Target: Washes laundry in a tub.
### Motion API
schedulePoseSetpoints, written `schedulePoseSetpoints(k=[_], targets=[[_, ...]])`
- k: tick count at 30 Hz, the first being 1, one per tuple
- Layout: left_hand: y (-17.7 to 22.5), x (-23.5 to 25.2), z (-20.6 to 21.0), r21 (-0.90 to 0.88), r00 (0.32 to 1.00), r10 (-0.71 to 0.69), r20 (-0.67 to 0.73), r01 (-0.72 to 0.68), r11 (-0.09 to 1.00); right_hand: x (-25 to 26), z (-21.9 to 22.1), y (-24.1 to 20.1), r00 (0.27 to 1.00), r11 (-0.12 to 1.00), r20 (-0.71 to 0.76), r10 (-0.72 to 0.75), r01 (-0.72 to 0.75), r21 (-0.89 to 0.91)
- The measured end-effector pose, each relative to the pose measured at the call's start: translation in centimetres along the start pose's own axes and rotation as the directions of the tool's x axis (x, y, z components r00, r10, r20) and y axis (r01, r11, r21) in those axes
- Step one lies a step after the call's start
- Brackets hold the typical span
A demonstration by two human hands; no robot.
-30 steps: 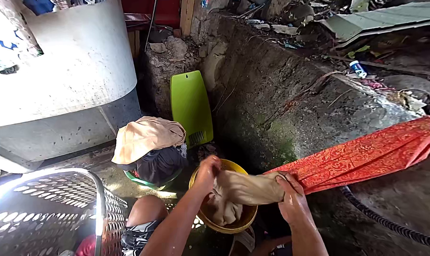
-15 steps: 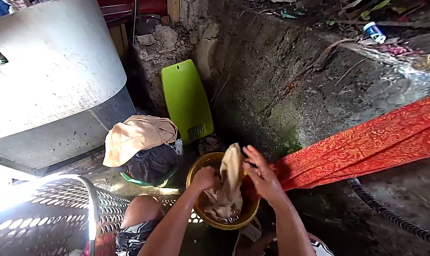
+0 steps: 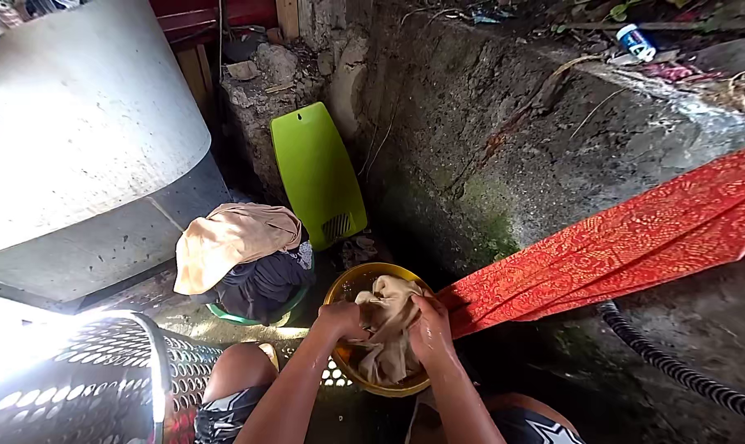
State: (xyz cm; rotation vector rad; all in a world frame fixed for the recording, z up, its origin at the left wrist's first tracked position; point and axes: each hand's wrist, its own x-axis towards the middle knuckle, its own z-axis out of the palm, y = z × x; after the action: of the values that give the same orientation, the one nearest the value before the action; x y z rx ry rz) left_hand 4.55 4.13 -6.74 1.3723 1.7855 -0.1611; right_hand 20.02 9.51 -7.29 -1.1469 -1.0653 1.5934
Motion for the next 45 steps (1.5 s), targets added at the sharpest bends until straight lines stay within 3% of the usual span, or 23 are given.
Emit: schedulePoseSetpoints(k=[2,5,8,10,13,15,16,19,20,21,22,24,25,26,29,32,36,38,39,41,42,44,45], targets=[[-0.2,-1.2,-1.1,-0.082,0.995,-0.036,-0.093,0.029,0.996,-0.8,0.3,-1.0,0.996,0.979,0.014,0.093,-0.094,0.179],[-0.8,-2.9,-2.8,-0.242,0.935,-0.068,-0.349,-0.02,0.97,-1.9,0.4,-2.1,0.991,0.973,0.091,0.099,-0.116,0.2],[-0.8,-2.0,-1.9,-0.364,0.789,0.225,-0.571,-0.489,0.793,-2.7,0.4,-3.1,0.983,0.977,0.185,-0.014,-0.025,0.21],[0.5,-1.0,0.1,-0.475,0.75,0.419,-0.512,-0.653,0.59,-2.9,0.1,-4.1,0.974,0.965,0.199,-0.111,0.057,0.257],[1.6,0.2,1.6,-0.452,0.763,0.501,-0.408,-0.646,0.615,-2.5,-0.7,-5.6,0.967,0.954,0.117,-0.224,0.193,0.23],[1.5,0.1,1.1,-0.41,0.74,0.431,-0.517,-0.655,0.634,-1.4,-1.9,-5.5,0.928,0.937,0.133,-0.347,0.347,0.025],[1.3,-0.5,0.6,-0.464,0.698,0.372,-0.612,-0.697,0.547,-0.7,-2.6,-5.1,0.891,0.889,0.209,-0.404,0.436,-0.141],[0.4,-1.6,-1.2,-0.653,0.654,0.062,-0.754,-0.757,0.034,1.1,-3.4,-2.4,0.856,0.75,0.446,-0.26,0.47,-0.465],[-0.1,-1.2,-1.6,-0.656,0.657,-0.044,-0.753,-0.754,-0.033,1.6,-3.3,-0.8,0.861,0.691,0.48,-0.17,0.452,-0.565],[-0.7,-0.4,-1.8,-0.659,0.651,-0.125,-0.749,-0.751,0.038,2.0,-3.3,1.0,0.868,0.596,0.492,-0.071,0.432,-0.677],[-1.5,0.7,-1.7,-0.66,0.64,-0.169,-0.75,-0.705,0.259,2.1,-3.2,2.5,0.875,0.466,0.479,0.071,0.396,-0.791],[-1.9,2.2,-1.2,-0.522,0.678,-0.18,-0.713,-0.341,0.782,2.0,-2.6,4.6,0.863,0.207,0.364,0.351,0.307,-0.929],[-1.4,2.7,-0.6,-0.41,0.712,-0.167,-0.682,-0.182,0.894,1.6,-2.4,5.4,0.844,0.123,0.311,0.436,0.287,-0.95],[-0.9,3.4,0.4,-0.309,0.732,-0.121,-0.671,-0.127,0.943,1.1,-2.4,5.9,0.821,0.058,0.279,0.498,0.289,-0.956],[0.3,5.9,3.6,-0.042,0.825,0.123,-0.551,-0.174,0.984,0.0,-1.9,6.8,0.74,-0.084,0.222,0.635,0.352,-0.932],[0.6,7.8,6.2,0.07,0.951,0.046,-0.306,-0.026,0.997,-0.3,-1.5,7.7,0.701,-0.135,0.162,0.694,0.349,-0.927],[0.6,6.2,8.3,0.035,0.966,-0.22,-0.138,0.227,0.973,-0.1,-2.4,7.9,0.757,-0.021,0.154,0.635,0.216,-0.976],[0.5,6.0,8.5,-0.005,0.959,-0.256,-0.118,0.257,0.966,1.4,-3.2,7.2,0.801,0.174,0.274,0.533,0.213,-0.961],[0.3,6.1,8.5,-0.093,0.954,-0.26,-0.149,0.249,0.964,2.2,-3.4,6.6,0.833,0.368,0.35,0.428,0.193,-0.91],[0.0,6.9,8.0,-0.347,0.919,-0.287,-0.27,0.185,0.919,2.5,-2.8,5.3,0.925,0.843,0.353,0.143,0.073,-0.533],[0.4,7.1,7.2,-0.429,0.891,-0.316,-0.327,0.159,0.889,2.3,-2.3,5.1,0.968,0.964,0.239,0.072,-0.006,-0.265],[2.6,6.2,5.9,-0.57,0.821,-0.362,-0.442,0.056,0.82,2.3,-1.5,5.1,0.989,0.981,0.021,0.148,-0.15,0.119],[4.1,4.9,5.9,-0.608,0.78,-0.344,-0.522,-0.059,0.792,2.5,-1.4,5.6,0.976,0.961,-0.013,0.215,-0.209,0.183]])
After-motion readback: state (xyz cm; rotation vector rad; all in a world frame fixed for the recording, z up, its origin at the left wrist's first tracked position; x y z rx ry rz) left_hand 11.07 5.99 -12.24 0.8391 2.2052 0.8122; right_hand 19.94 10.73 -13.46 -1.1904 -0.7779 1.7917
